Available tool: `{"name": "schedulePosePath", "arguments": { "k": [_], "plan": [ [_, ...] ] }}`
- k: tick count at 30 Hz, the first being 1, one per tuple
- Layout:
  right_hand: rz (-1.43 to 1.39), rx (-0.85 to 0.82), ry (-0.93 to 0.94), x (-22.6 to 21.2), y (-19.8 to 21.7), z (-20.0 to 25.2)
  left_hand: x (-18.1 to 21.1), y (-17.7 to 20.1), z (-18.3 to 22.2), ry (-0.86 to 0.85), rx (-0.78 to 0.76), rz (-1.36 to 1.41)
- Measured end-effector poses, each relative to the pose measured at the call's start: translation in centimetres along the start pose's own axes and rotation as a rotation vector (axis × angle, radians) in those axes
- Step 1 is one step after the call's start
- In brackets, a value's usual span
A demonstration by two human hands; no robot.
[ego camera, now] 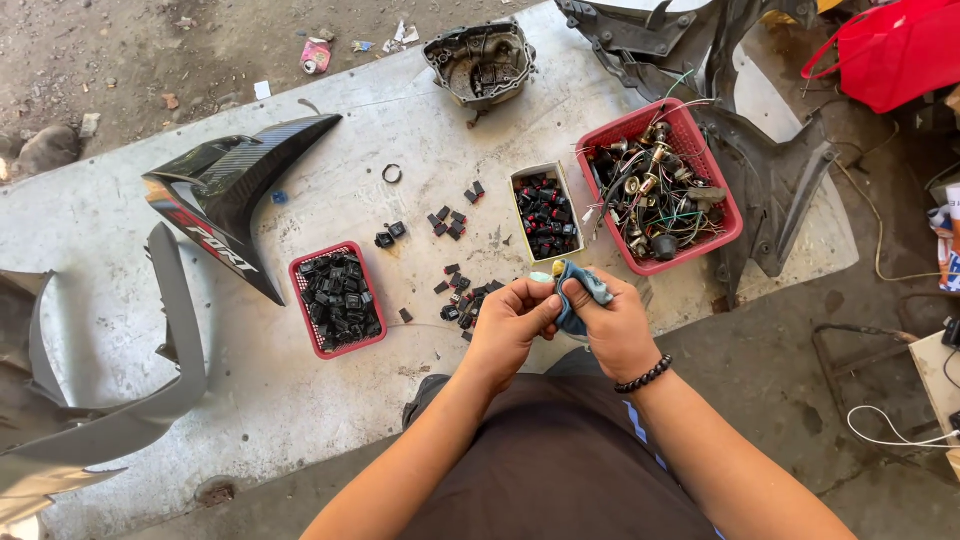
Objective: Cleaning small electronic switches for a motorcycle using a cloth on a workbench.
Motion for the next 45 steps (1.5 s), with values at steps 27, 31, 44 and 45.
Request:
{"name": "schedulePosePath", "arguments": {
  "k": [27,31,44,45],
  "plan": [
    [-0.386,0.162,-0.128,0.9,-0.1,-0.8,1.9,-0.6,0.7,-0.09,0.128,-0.062],
    [-0.28,0.06,-0.093,1.8,1.0,-1.0,1.4,-0.8,0.9,-0.029,0.103,0.025],
    [-0.291,0.095,-0.084,0.4,1.2,-0.3,0.3,-1.4,1.0,0.016,0.034,0.102],
    [-0.308,0.105,-0.08,0.1,1.2,-0.3,0.3,-1.3,0.9,0.026,0.043,0.116]
  ]
}}
Point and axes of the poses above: each hand's wrist, its own z-axis away from the middle knuckle, its own y-axis out of the back of the hand, x = y × z, the point moved 3 cm from there along -z, towards the middle knuckle, and after that the axes turned 1 degree about y, right-handed, at the moved point
